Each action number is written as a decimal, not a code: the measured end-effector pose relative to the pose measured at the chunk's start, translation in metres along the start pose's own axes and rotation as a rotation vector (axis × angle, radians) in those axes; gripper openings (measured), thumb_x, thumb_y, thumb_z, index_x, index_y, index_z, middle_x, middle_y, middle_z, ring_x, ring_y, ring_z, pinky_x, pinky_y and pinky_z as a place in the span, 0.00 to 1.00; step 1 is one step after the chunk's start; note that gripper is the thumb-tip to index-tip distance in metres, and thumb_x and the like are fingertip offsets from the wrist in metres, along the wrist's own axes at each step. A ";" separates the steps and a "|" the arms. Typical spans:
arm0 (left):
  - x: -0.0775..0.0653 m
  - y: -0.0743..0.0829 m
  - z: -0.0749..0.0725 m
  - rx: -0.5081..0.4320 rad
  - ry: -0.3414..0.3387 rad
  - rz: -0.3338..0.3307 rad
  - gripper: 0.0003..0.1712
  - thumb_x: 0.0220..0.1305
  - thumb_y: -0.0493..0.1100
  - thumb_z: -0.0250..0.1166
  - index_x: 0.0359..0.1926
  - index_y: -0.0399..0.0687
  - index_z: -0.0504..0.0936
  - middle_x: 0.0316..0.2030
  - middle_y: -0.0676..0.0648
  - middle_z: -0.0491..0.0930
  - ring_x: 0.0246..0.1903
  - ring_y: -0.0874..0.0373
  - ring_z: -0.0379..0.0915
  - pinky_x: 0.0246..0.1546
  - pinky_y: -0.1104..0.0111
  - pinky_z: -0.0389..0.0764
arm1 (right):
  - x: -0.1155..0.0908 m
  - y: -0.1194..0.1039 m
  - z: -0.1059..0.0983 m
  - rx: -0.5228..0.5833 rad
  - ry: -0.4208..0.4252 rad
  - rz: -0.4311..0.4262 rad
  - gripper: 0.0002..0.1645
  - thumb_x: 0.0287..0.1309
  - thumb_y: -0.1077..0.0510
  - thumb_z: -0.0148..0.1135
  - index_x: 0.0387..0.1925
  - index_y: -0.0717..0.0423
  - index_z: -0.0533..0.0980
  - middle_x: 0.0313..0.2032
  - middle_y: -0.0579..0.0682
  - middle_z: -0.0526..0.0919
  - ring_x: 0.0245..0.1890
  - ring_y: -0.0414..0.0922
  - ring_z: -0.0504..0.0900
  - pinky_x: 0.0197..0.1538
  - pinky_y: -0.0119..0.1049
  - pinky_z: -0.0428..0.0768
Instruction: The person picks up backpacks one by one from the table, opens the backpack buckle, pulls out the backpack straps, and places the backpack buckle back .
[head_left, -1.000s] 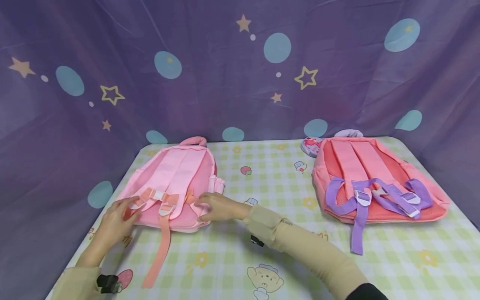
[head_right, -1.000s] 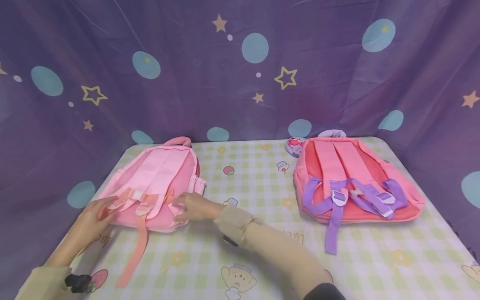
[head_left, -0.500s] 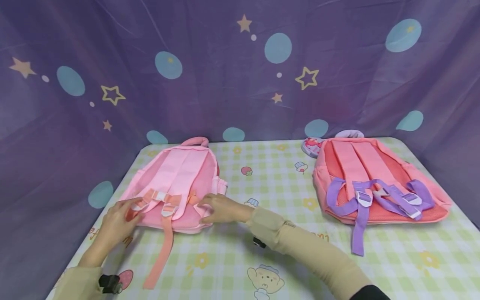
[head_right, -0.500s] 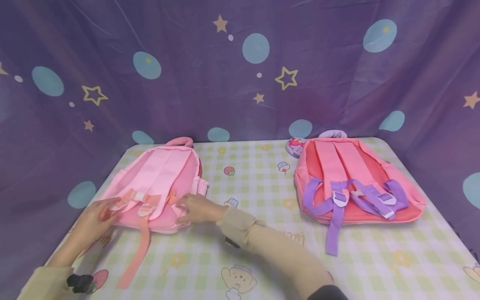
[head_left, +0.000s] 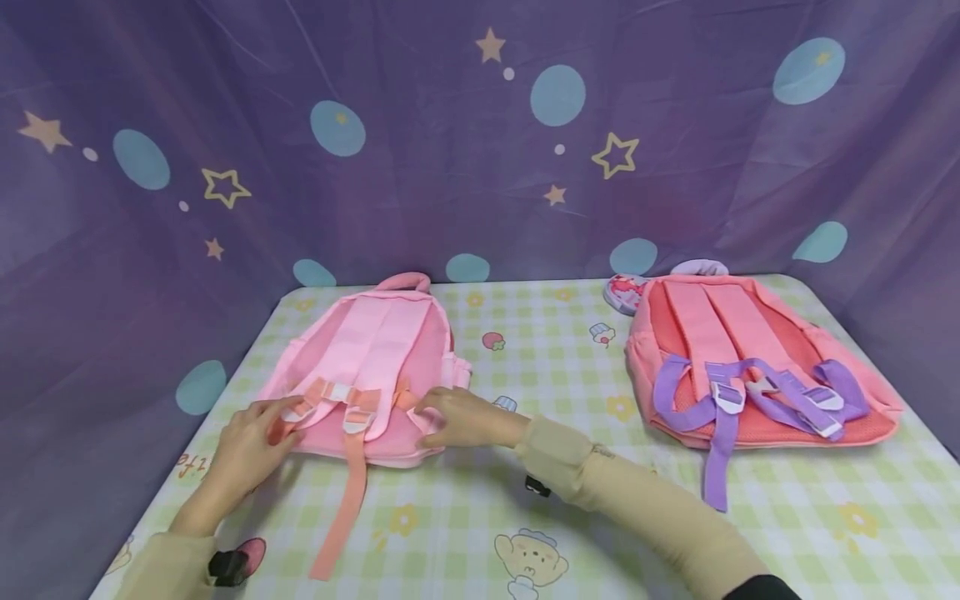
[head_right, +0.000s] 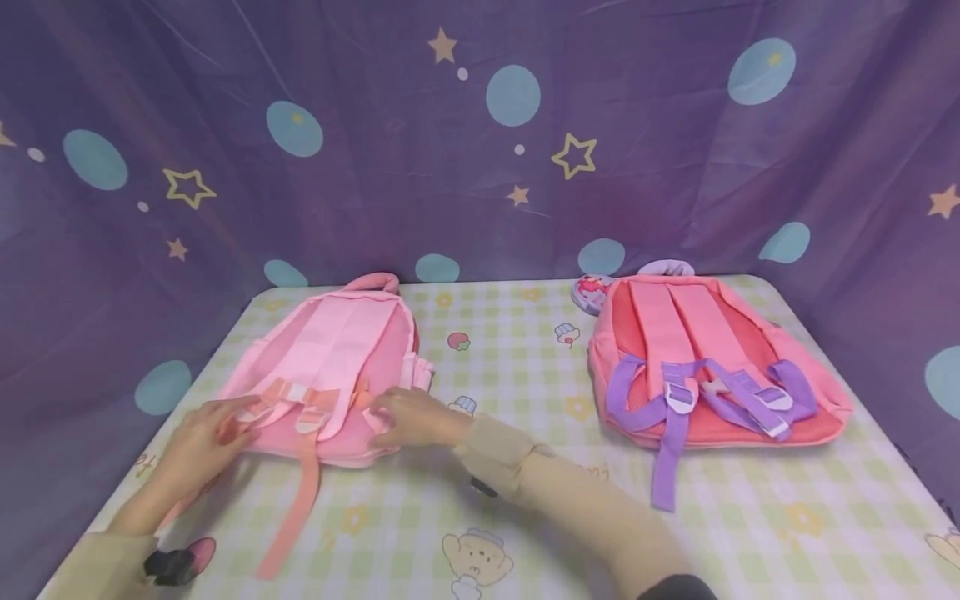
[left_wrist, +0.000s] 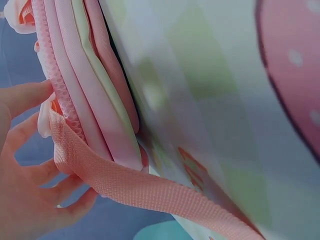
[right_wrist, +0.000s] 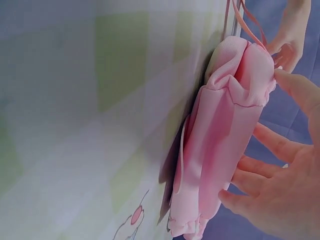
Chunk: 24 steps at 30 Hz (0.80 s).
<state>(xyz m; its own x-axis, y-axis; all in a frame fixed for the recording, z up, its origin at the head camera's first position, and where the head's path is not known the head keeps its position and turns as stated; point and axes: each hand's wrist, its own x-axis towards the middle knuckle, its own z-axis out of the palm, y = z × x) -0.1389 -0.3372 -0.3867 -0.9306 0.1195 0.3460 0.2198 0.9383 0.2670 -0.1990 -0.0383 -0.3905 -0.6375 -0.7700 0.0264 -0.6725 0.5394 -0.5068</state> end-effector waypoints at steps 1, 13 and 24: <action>0.000 0.001 0.000 0.002 -0.002 0.002 0.26 0.44 0.38 0.68 0.48 0.42 0.73 0.41 0.30 0.71 0.38 0.33 0.65 0.37 0.45 0.60 | -0.001 0.001 0.000 -0.002 0.003 0.006 0.29 0.49 0.44 0.61 0.51 0.55 0.72 0.51 0.47 0.73 0.53 0.41 0.69 0.57 0.32 0.63; 0.002 0.019 0.008 -0.022 -0.039 0.018 0.27 0.45 0.39 0.68 0.50 0.43 0.73 0.42 0.32 0.70 0.40 0.37 0.62 0.38 0.47 0.59 | -0.021 0.010 -0.009 -0.011 -0.002 0.049 0.29 0.49 0.44 0.62 0.50 0.54 0.72 0.51 0.47 0.74 0.53 0.43 0.69 0.58 0.35 0.63; 0.007 0.038 0.015 -0.013 -0.059 0.063 0.28 0.46 0.41 0.68 0.51 0.45 0.73 0.42 0.34 0.70 0.37 0.41 0.62 0.38 0.52 0.59 | -0.040 0.021 -0.018 0.002 0.028 0.033 0.28 0.47 0.47 0.63 0.48 0.58 0.72 0.47 0.49 0.75 0.50 0.44 0.72 0.56 0.35 0.66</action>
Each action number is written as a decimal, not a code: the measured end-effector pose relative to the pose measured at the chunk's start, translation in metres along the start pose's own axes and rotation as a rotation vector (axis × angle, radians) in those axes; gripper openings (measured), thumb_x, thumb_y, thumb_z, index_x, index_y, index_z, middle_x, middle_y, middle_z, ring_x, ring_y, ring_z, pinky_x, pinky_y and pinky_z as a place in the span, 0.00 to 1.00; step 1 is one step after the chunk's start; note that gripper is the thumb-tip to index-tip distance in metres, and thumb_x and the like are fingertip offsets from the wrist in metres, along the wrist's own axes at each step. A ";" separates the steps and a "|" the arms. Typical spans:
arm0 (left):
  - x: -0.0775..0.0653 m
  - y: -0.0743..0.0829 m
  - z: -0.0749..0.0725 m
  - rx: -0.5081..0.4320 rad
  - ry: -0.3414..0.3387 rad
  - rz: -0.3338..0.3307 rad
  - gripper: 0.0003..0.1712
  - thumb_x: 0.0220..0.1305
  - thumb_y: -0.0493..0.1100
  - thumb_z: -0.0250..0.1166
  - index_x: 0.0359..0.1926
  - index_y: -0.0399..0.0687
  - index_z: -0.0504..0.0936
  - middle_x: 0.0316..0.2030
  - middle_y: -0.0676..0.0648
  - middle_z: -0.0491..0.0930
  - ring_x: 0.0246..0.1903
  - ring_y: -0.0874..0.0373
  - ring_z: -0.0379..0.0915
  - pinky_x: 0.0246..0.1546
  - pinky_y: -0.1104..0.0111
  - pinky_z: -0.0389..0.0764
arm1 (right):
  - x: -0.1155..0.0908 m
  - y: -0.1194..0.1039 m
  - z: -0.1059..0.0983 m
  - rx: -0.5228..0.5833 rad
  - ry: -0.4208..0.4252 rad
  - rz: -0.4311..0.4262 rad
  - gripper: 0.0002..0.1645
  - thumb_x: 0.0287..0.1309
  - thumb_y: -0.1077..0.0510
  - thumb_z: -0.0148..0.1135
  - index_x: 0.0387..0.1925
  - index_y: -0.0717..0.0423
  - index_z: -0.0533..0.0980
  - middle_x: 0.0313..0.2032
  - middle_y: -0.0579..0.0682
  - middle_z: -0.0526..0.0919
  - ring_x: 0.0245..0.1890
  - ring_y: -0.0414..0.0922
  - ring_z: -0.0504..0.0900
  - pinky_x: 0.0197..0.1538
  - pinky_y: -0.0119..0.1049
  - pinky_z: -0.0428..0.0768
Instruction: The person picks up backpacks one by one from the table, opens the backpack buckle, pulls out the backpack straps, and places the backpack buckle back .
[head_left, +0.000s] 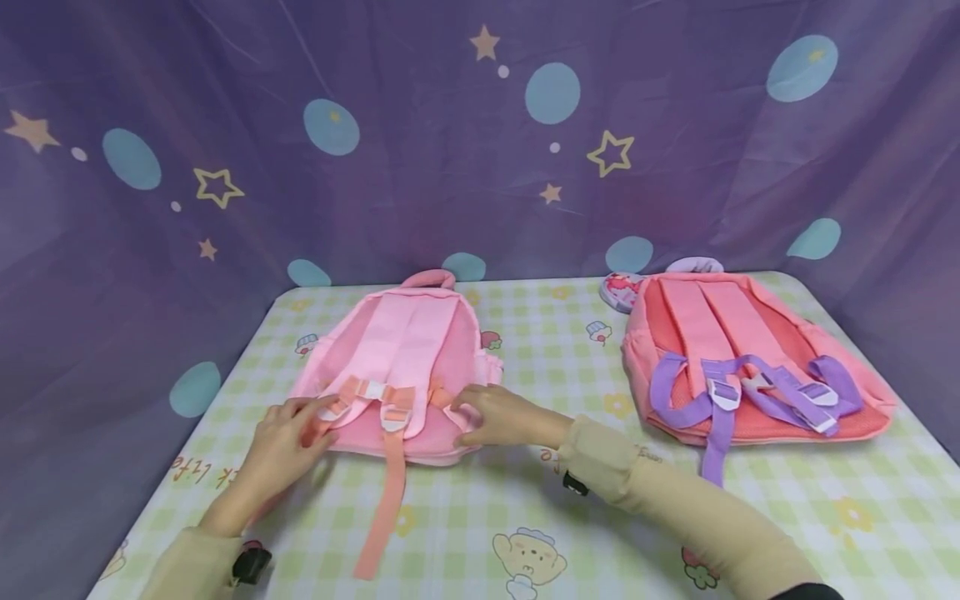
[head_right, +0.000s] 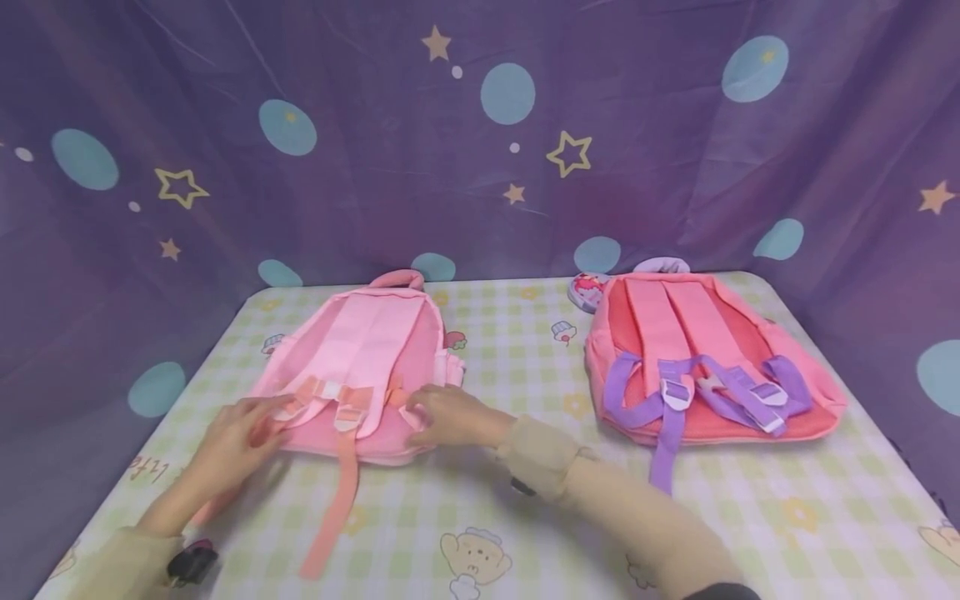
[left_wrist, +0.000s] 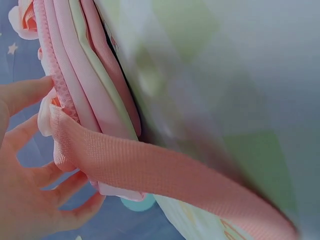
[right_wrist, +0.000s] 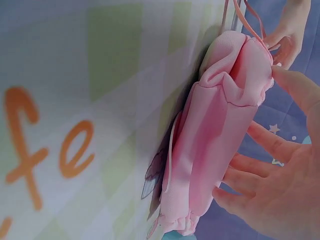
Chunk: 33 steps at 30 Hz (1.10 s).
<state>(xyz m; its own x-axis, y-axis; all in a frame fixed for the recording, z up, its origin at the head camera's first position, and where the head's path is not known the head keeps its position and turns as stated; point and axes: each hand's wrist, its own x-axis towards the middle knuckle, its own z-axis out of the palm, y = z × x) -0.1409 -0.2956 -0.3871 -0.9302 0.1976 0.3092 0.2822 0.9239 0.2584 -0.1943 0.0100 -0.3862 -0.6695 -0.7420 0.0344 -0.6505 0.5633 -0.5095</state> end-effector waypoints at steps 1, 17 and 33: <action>0.000 0.002 0.001 0.000 0.009 0.013 0.28 0.45 0.40 0.68 0.51 0.45 0.73 0.42 0.34 0.70 0.37 0.41 0.62 0.37 0.53 0.59 | -0.002 0.001 0.000 -0.001 0.002 0.003 0.28 0.47 0.47 0.64 0.48 0.58 0.72 0.47 0.49 0.75 0.49 0.44 0.72 0.55 0.35 0.66; 0.009 0.016 0.016 -0.022 0.070 0.118 0.30 0.41 0.41 0.70 0.51 0.47 0.76 0.41 0.37 0.72 0.35 0.46 0.63 0.35 0.54 0.62 | -0.025 0.018 -0.010 0.014 0.015 0.028 0.30 0.46 0.48 0.64 0.49 0.59 0.71 0.46 0.50 0.75 0.45 0.43 0.73 0.51 0.37 0.70; 0.018 0.041 0.025 -0.042 -0.027 0.136 0.30 0.45 0.42 0.69 0.53 0.50 0.74 0.44 0.38 0.71 0.36 0.49 0.62 0.37 0.58 0.61 | -0.051 0.038 -0.023 0.051 0.015 0.046 0.30 0.44 0.52 0.65 0.49 0.62 0.69 0.42 0.51 0.75 0.35 0.40 0.72 0.43 0.37 0.72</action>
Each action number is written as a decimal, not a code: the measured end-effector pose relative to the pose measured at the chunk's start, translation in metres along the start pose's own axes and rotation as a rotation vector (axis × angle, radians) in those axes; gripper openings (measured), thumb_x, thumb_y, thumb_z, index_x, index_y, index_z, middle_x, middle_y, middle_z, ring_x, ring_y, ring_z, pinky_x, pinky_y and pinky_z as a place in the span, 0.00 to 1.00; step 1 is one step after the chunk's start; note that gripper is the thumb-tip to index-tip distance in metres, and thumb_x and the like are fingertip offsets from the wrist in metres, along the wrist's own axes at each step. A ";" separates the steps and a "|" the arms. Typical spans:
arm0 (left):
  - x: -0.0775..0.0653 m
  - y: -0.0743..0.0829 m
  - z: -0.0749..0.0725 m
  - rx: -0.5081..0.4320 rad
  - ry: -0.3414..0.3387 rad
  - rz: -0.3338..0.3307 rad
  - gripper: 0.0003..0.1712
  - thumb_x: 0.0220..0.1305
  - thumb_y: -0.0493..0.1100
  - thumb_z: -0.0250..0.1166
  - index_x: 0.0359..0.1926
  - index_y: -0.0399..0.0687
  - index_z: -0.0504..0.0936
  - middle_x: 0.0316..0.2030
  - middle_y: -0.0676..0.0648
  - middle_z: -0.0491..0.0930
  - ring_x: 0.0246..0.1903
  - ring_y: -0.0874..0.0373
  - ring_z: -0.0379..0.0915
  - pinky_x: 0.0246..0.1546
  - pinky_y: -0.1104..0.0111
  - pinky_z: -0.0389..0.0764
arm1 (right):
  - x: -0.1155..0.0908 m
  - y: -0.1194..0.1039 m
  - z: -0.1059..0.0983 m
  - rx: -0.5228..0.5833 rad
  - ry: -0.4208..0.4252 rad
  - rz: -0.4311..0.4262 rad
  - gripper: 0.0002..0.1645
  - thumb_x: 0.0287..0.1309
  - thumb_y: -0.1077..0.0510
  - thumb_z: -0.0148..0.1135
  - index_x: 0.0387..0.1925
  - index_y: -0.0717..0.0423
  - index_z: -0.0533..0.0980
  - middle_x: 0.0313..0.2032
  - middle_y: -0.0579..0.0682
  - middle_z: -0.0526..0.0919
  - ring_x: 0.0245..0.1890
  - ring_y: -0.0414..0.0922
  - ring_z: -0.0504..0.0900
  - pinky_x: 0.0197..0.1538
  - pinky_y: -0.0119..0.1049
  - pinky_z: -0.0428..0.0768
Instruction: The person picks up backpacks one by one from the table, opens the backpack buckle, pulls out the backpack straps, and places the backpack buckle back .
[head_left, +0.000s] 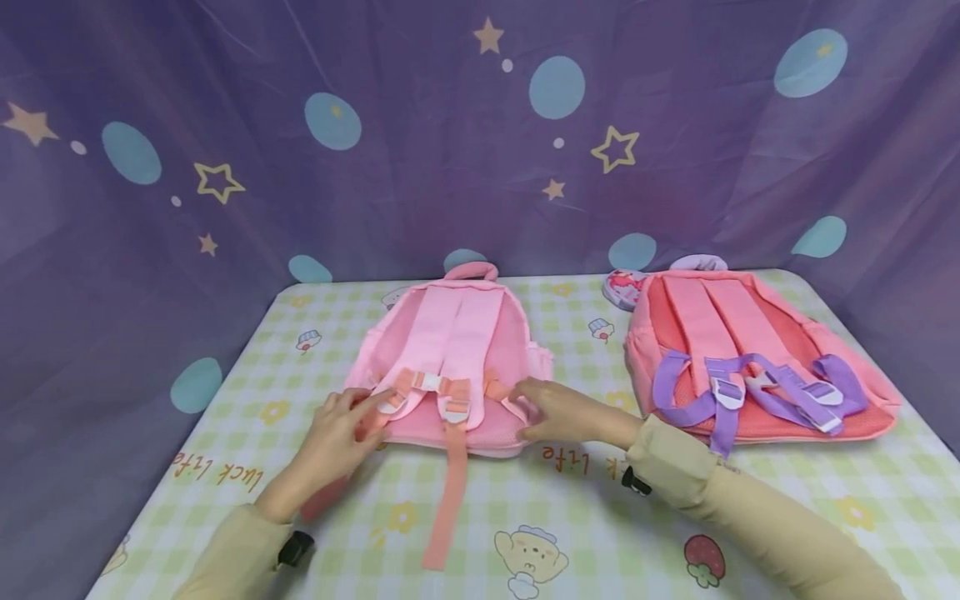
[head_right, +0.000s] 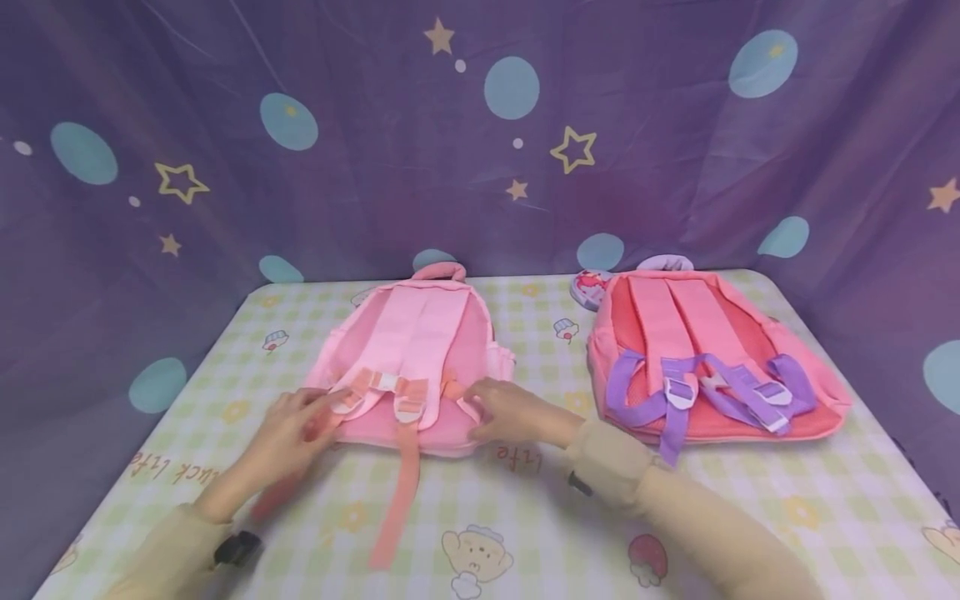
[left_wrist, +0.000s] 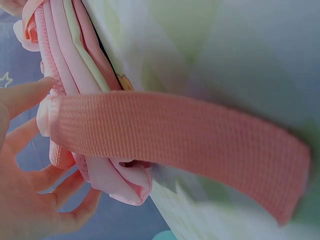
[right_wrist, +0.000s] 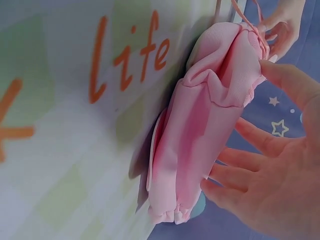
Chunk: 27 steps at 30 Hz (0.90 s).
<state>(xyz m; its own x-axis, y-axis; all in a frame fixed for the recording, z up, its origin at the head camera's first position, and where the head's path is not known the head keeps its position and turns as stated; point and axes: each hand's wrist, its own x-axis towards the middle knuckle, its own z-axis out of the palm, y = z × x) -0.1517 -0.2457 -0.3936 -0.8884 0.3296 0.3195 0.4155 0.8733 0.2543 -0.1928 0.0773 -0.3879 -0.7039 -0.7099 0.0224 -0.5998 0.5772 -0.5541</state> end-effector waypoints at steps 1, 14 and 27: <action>0.001 0.001 0.000 -0.004 -0.010 -0.005 0.30 0.45 0.42 0.69 0.54 0.51 0.74 0.44 0.38 0.70 0.37 0.49 0.62 0.38 0.58 0.61 | -0.002 0.001 -0.001 0.003 0.000 0.001 0.30 0.44 0.52 0.65 0.49 0.63 0.69 0.42 0.51 0.75 0.35 0.41 0.71 0.43 0.37 0.72; 0.009 0.015 0.011 0.003 0.051 0.133 0.28 0.43 0.42 0.70 0.51 0.52 0.76 0.40 0.42 0.72 0.32 0.53 0.61 0.34 0.61 0.63 | -0.020 0.018 -0.012 0.031 0.003 0.019 0.29 0.42 0.55 0.66 0.48 0.62 0.68 0.41 0.51 0.75 0.33 0.41 0.71 0.41 0.37 0.72; 0.015 0.031 0.020 -0.030 0.039 0.211 0.28 0.45 0.45 0.69 0.51 0.54 0.76 0.40 0.44 0.71 0.32 0.55 0.60 0.31 0.65 0.64 | -0.038 0.032 -0.023 -0.004 -0.002 0.069 0.29 0.43 0.57 0.65 0.49 0.60 0.68 0.51 0.59 0.72 0.45 0.51 0.73 0.49 0.48 0.70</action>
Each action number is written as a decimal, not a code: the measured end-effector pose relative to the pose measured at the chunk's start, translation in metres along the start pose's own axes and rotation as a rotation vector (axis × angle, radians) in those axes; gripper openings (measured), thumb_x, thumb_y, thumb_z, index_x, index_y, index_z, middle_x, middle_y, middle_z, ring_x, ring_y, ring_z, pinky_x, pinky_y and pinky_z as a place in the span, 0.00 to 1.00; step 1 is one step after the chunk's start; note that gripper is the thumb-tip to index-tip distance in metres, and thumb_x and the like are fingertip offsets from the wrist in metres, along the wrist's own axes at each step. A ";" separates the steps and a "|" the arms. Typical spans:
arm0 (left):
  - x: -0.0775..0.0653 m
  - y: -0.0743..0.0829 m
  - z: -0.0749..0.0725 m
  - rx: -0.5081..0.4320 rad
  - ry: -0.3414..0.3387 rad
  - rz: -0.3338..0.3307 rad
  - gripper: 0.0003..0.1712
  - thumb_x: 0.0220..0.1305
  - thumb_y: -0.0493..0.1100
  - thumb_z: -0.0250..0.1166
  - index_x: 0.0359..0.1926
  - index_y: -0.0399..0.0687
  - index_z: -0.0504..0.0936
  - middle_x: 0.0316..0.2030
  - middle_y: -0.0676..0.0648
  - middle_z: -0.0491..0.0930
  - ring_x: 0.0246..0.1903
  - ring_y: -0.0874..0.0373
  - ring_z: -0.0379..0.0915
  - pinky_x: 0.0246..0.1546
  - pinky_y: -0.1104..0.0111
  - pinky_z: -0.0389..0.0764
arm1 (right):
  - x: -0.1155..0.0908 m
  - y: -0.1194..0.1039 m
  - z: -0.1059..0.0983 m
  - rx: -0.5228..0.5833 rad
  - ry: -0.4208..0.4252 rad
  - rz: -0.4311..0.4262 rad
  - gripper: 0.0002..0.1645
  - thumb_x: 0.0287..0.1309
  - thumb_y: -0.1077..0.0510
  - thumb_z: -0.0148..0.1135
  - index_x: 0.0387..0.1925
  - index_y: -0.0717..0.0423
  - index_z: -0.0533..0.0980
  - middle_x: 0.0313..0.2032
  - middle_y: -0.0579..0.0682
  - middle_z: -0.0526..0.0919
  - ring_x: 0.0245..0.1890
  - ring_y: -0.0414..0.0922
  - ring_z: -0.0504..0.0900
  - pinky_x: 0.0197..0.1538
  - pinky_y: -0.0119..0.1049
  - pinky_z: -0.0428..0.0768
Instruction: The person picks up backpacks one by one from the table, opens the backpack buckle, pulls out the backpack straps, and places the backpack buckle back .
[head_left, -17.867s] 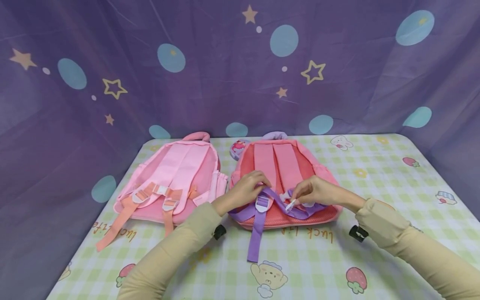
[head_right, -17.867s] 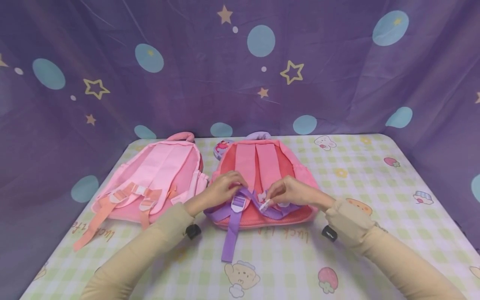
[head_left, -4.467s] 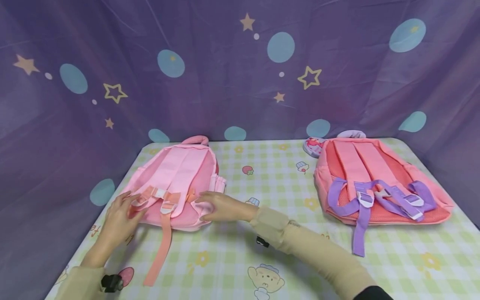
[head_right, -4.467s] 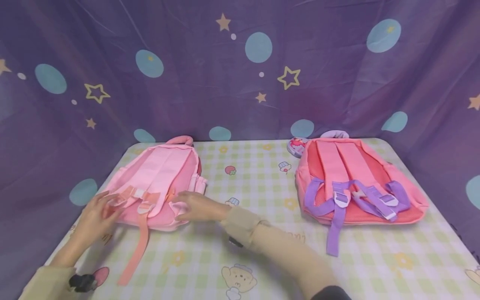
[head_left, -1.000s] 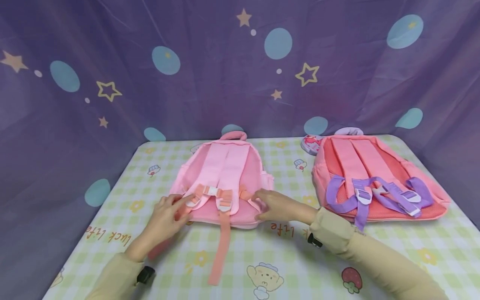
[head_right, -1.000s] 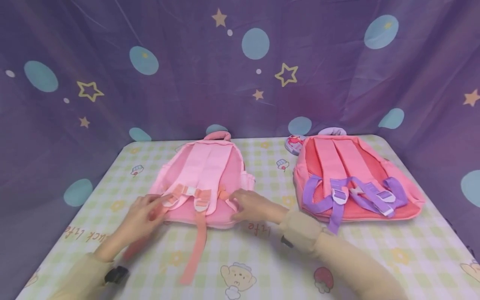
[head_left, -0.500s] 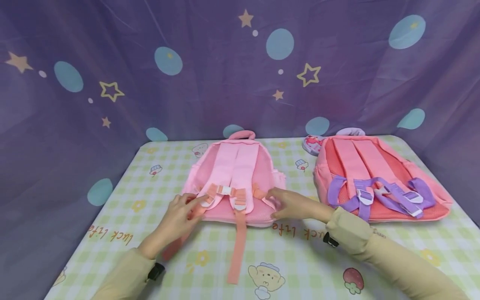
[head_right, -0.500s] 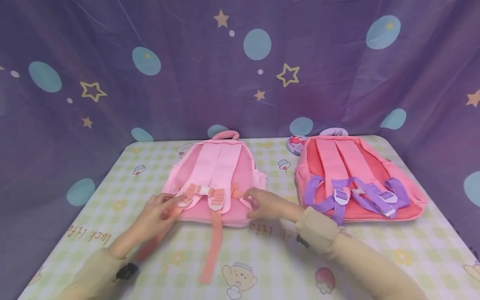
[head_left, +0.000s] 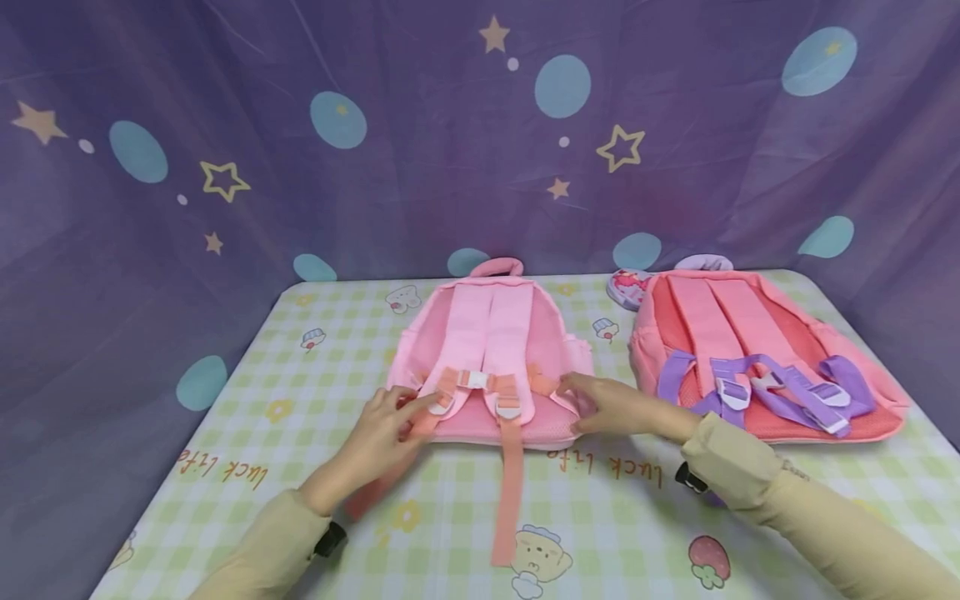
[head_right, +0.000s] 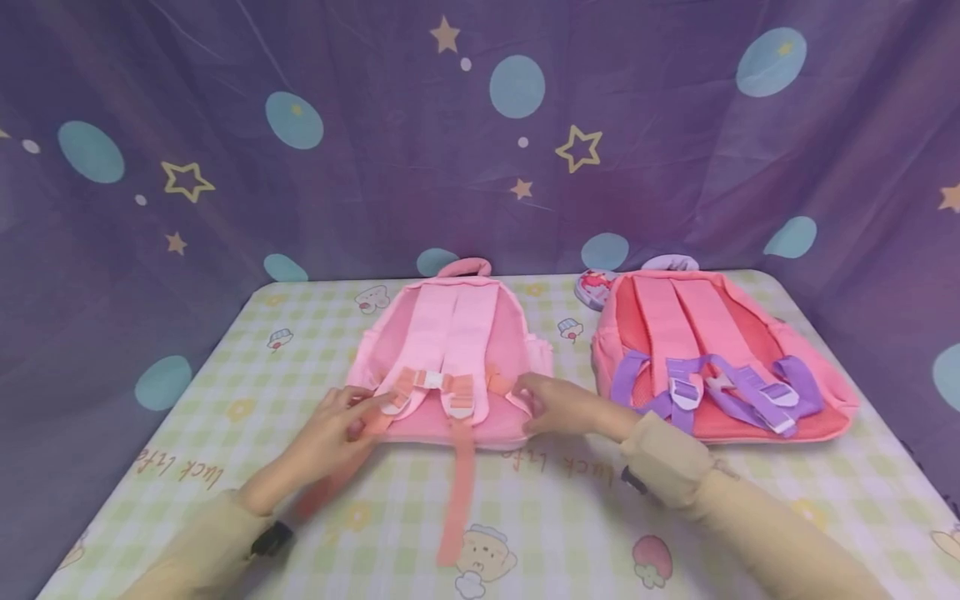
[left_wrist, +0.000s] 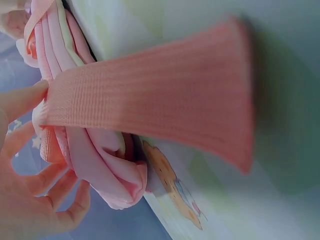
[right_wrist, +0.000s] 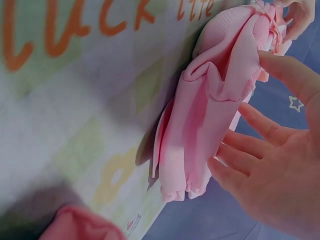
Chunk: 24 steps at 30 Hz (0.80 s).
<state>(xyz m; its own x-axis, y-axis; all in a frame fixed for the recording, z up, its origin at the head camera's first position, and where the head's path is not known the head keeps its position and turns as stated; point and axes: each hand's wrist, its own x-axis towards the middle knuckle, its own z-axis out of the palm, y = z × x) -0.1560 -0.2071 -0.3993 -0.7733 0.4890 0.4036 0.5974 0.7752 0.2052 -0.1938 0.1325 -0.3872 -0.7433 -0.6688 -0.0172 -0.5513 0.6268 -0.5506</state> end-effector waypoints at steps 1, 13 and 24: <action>0.001 0.002 0.000 -0.003 -0.004 -0.005 0.27 0.46 0.46 0.69 0.51 0.55 0.76 0.40 0.45 0.71 0.33 0.56 0.60 0.29 0.67 0.64 | -0.001 0.001 -0.001 -0.003 0.001 0.000 0.29 0.42 0.57 0.65 0.48 0.60 0.68 0.51 0.59 0.72 0.45 0.51 0.73 0.49 0.48 0.70; 0.007 0.016 0.008 -0.028 -0.031 0.057 0.31 0.44 0.42 0.69 0.53 0.57 0.73 0.42 0.45 0.71 0.32 0.59 0.59 0.27 0.69 0.62 | -0.012 0.020 -0.014 0.045 -0.022 0.029 0.29 0.42 0.61 0.65 0.49 0.61 0.68 0.51 0.61 0.70 0.41 0.48 0.71 0.49 0.46 0.70; 0.012 0.029 0.011 -0.032 -0.111 0.033 0.31 0.46 0.45 0.68 0.55 0.61 0.72 0.46 0.45 0.70 0.37 0.56 0.62 0.25 0.73 0.65 | -0.021 0.029 -0.022 0.011 -0.023 0.020 0.31 0.40 0.64 0.65 0.50 0.66 0.67 0.50 0.62 0.71 0.45 0.50 0.71 0.52 0.50 0.68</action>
<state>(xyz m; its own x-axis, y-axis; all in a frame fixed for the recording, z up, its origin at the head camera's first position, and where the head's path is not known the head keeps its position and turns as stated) -0.1503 -0.1737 -0.3984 -0.7705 0.5571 0.3097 0.6284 0.7453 0.2227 -0.2023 0.1737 -0.3841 -0.7453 -0.6650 -0.0473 -0.5321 0.6360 -0.5589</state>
